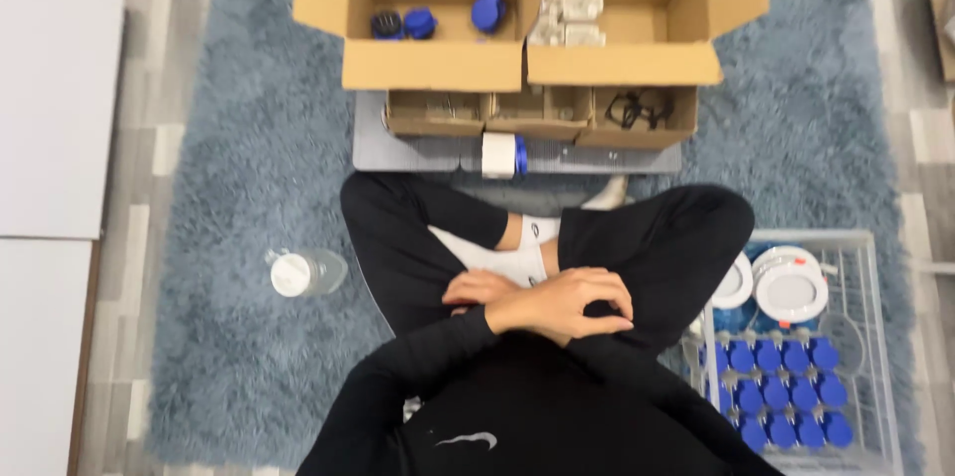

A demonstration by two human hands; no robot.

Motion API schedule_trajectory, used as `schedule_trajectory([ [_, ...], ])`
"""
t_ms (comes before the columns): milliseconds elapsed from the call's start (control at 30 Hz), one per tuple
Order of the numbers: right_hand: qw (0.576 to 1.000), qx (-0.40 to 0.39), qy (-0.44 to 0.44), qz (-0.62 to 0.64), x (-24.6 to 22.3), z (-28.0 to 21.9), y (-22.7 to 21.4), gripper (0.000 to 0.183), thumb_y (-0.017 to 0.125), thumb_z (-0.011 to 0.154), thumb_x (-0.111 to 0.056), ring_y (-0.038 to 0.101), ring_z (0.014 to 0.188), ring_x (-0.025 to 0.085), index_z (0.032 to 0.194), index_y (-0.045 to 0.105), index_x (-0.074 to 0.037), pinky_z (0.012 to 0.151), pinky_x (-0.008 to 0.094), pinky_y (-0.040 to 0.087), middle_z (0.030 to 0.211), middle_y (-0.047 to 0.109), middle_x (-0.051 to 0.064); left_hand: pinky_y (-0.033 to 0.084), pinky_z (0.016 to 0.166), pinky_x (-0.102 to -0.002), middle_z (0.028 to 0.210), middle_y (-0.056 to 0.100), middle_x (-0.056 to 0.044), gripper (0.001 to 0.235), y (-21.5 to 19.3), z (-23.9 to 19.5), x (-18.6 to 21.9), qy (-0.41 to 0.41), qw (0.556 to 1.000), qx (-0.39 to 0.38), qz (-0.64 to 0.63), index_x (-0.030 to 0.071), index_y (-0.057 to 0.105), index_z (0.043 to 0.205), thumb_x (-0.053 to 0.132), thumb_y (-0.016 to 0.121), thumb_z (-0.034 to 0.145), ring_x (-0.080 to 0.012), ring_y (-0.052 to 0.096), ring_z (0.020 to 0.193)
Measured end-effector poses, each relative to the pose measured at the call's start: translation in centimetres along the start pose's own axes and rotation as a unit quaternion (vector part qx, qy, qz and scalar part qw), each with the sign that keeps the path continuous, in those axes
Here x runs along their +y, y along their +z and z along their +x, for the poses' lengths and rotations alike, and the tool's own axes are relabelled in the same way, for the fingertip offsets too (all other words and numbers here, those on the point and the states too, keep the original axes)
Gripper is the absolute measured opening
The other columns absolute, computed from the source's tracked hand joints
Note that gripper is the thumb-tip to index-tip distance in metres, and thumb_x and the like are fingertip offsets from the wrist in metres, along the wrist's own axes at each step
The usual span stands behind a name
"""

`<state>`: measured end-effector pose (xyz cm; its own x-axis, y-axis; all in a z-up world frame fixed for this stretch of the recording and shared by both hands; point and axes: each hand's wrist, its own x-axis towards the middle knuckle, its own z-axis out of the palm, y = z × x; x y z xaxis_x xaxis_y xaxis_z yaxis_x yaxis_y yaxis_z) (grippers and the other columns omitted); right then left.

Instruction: Assembling and inspecting electrical components using a screwdriver while sitting on the floor.

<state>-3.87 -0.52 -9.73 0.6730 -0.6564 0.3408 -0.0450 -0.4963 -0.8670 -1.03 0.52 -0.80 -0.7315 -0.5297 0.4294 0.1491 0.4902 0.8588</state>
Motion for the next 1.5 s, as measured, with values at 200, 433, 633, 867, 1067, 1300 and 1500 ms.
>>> schedule_trajectory([
  [200, 0.987, 0.004, 0.023, 0.158, -0.4, -0.1, 1.0, 0.043, 0.051, 0.109, -0.041, 0.07, 0.117, 0.034, 0.119, 0.076, -0.008, 0.104, 0.047, 0.054, 0.121, 0.076, 0.015, 0.062, 0.09, -0.035, 0.109, 0.076, 0.002, 0.009, -1.5, 1.4, 1.4, -0.001, 1.0, -0.001, -0.014, 0.02, 0.077, 0.106, 0.028, 0.075, 0.108, -0.0174, 0.075, 0.098],
  [433, 0.934, -0.005, 0.069, 0.352, -1.0, -0.6, 2.9, 0.061, 0.034, 0.112, -0.048, 0.07, 0.118, 0.035, 0.112, 0.077, -0.005, 0.107, 0.047, 0.053, 0.121, 0.076, 0.019, 0.063, 0.089, -0.035, 0.109, 0.077, 0.001, 0.009, -2.3, 2.8, 1.6, 0.015, 1.0, 0.008, -0.013, 0.018, 0.078, 0.106, 0.026, 0.076, 0.108, -0.0183, 0.075, 0.098],
  [633, 0.853, -0.01, 0.112, 0.51, -0.5, -0.7, 3.8, 0.078, 0.02, 0.114, -0.054, 0.07, 0.12, 0.037, 0.106, 0.078, -0.002, 0.11, 0.048, 0.052, 0.121, 0.076, 0.022, 0.061, 0.085, -0.032, 0.108, 0.078, -0.002, 0.008, -3.4, 3.4, 2.3, 0.03, 0.998, 0.044, -0.036, 0.015, 0.079, 0.105, 0.023, 0.078, 0.106, -0.0196, 0.075, 0.095],
  [867, 0.74, -0.011, 0.156, 0.654, -1.4, 1.2, 0.4, 0.093, 0.01, 0.115, -0.061, 0.068, 0.123, 0.04, 0.097, 0.077, 0.001, 0.113, 0.05, 0.05, 0.115, 0.075, 0.024, 0.055, 0.083, -0.028, 0.105, 0.076, -0.003, 0.004, -5.0, 3.5, 3.3, -0.05, 0.997, 0.055, -0.037, 0.005, 0.076, 0.1, 0.008, 0.079, 0.098, -0.0165, 0.069, 0.089],
  [1067, 0.716, -0.021, 0.183, 0.673, -2.6, 2.2, -0.8, 0.09, 0.014, 0.116, -0.063, 0.067, 0.125, 0.041, 0.095, 0.076, -0.001, 0.113, 0.053, 0.051, 0.105, 0.075, 0.019, 0.054, 0.082, -0.029, 0.105, 0.076, -0.002, 0.007, -5.7, 3.5, 2.4, -0.044, 0.995, 0.083, -0.045, 0.005, 0.075, 0.098, 0.011, 0.079, 0.099, -0.0162, 0.068, 0.088],
  [1300, 0.729, 0.154, 0.291, 0.601, -2.0, 3.0, -0.4, 0.061, 0.04, 0.114, -0.059, 0.077, 0.106, 0.028, 0.117, 0.076, -0.01, 0.1, 0.045, 0.061, 0.113, 0.074, 0.015, 0.061, 0.087, -0.04, 0.107, 0.079, -0.008, 0.007, -8.9, 2.9, -1.9, 0.043, 0.987, 0.144, 0.058, 0.014, 0.08, 0.104, 0.02, 0.082, 0.1, -0.0301, 0.075, 0.099],
  [1500, 0.84, 0.214, 0.343, 0.361, 5.4, 0.0, -3.2, 0.041, 0.067, 0.11, -0.029, 0.082, 0.091, 0.032, 0.135, 0.071, 0.003, 0.088, 0.043, 0.067, 0.11, 0.079, 0.025, 0.056, 0.088, -0.049, 0.117, 0.071, -0.009, 0.027, -15.9, 0.5, -3.9, -0.02, 0.88, 0.126, 0.457, 0.017, 0.076, 0.121, 0.023, 0.08, 0.095, -0.0352, 0.069, 0.111],
])
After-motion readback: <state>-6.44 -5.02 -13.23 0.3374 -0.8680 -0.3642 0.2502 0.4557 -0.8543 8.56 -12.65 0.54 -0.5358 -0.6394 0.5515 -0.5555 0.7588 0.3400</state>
